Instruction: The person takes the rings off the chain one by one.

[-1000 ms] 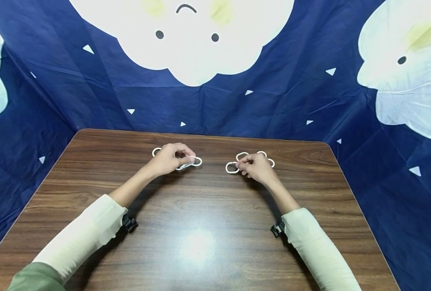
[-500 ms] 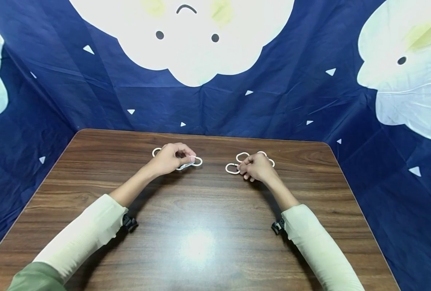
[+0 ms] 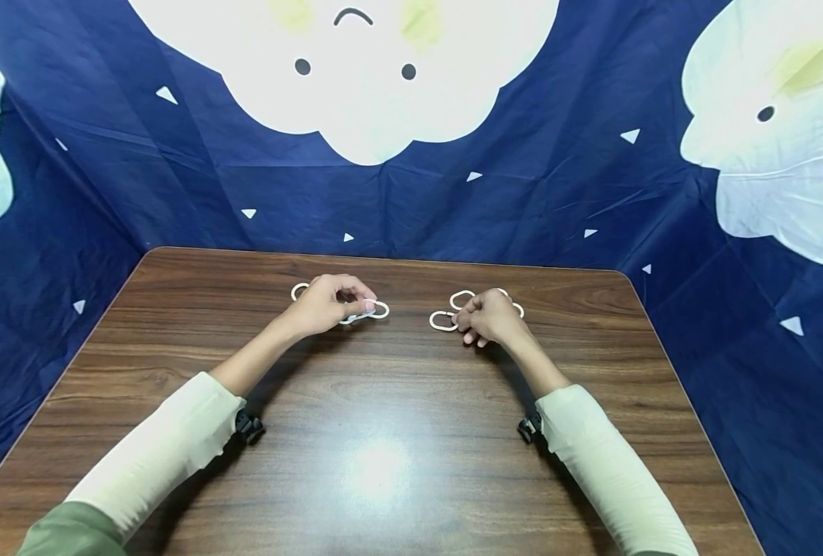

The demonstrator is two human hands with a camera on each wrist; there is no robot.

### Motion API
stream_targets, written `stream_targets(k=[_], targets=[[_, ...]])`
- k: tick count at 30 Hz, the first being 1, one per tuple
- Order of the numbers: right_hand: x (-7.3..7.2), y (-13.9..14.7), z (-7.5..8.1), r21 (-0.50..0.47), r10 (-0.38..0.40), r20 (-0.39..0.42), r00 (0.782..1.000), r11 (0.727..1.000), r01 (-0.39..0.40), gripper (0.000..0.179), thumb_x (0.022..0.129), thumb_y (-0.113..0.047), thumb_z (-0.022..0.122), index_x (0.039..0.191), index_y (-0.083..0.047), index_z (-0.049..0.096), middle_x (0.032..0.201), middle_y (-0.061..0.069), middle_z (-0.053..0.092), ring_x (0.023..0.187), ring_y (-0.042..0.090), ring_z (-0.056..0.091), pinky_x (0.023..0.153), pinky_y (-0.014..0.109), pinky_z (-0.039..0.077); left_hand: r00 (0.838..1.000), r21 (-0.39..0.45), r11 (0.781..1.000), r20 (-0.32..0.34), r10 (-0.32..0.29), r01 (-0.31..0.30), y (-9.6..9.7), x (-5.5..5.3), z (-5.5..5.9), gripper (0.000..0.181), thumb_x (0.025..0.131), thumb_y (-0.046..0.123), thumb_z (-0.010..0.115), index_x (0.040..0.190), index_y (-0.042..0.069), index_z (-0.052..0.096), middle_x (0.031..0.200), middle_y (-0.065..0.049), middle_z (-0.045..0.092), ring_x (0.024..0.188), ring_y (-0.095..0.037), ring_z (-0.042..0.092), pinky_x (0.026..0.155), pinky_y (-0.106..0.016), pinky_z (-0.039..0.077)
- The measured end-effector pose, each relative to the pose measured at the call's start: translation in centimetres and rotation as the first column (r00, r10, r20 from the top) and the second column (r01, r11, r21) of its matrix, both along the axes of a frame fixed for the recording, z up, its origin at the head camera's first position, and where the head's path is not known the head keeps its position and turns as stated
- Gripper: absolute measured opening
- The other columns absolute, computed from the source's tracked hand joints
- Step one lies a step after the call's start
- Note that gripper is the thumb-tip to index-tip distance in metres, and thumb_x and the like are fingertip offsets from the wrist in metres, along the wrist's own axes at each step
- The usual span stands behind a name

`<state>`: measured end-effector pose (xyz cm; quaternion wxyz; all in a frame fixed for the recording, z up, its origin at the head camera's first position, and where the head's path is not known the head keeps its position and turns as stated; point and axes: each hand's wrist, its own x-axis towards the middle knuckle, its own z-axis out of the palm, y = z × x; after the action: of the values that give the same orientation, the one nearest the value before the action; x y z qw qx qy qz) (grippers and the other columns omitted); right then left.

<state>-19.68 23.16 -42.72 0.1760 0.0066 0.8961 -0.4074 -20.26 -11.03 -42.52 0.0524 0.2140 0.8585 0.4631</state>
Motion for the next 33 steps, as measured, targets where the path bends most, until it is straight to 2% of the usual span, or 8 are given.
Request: stream_targets(k=[8,13,25,33], targets=[[0.1,0.1,0.1,-0.007,0.0,0.009,1.0,1.0,0.0,0.014,0.1,-0.011,0.081,0.109,-0.001,0.085,0.084,0.004,0.084,0.06,0.007,0.073,0.05,0.024,0.057,1.0,0.012,1.0,-0.001,-0.015,0.015,0.1,-0.1,-0.1,0.009,0.101,0.011,0.085,0.109,0.006,0.085,0.096,-0.008,0.08,0.092,-0.021,0.071,0.084,-0.029,0.055],[0.2,0.2,0.4,-0.03,-0.004,-0.004,1.0,1.0,0.004,0.015,0.099,-0.009,0.081,0.11,-0.001,0.085,0.087,0.007,0.084,0.06,0.008,0.073,0.051,0.024,0.057,1.0,0.011,1.0,-0.005,-0.011,0.012,0.1,-0.2,-0.1,0.01,0.101,0.012,0.086,0.109,0.007,0.085,0.097,-0.008,0.08,0.092,-0.02,0.071,0.085,-0.029,0.056],[0.5,-1.2,1.3,-0.117,-0.005,-0.039,0.999,0.993,0.001,0.027,0.105,-0.022,0.08,0.116,0.002,0.081,0.1,0.015,0.086,0.069,0.01,0.074,0.059,0.025,0.059,1.0,0.029,0.999,-0.013,-0.014,0.015,0.2,-0.2,0.0,0.009,0.101,0.012,0.086,0.108,0.007,0.085,0.095,-0.009,0.08,0.09,-0.02,0.071,0.082,-0.028,0.055],[0.7,-3.1,1.3,-0.161,0.017,-0.071,0.997,0.987,-0.028,0.024,0.103,-0.02,0.081,0.112,0.002,0.081,0.093,0.012,0.084,0.073,0.012,0.074,0.063,0.026,0.06,1.0,0.025,1.0,-0.021,-0.009,0.009,0.3,-0.3,-0.1,0.008,0.101,0.011,0.086,0.107,0.007,0.085,0.095,-0.007,0.08,0.089,-0.018,0.071,0.082,-0.028,0.055]])
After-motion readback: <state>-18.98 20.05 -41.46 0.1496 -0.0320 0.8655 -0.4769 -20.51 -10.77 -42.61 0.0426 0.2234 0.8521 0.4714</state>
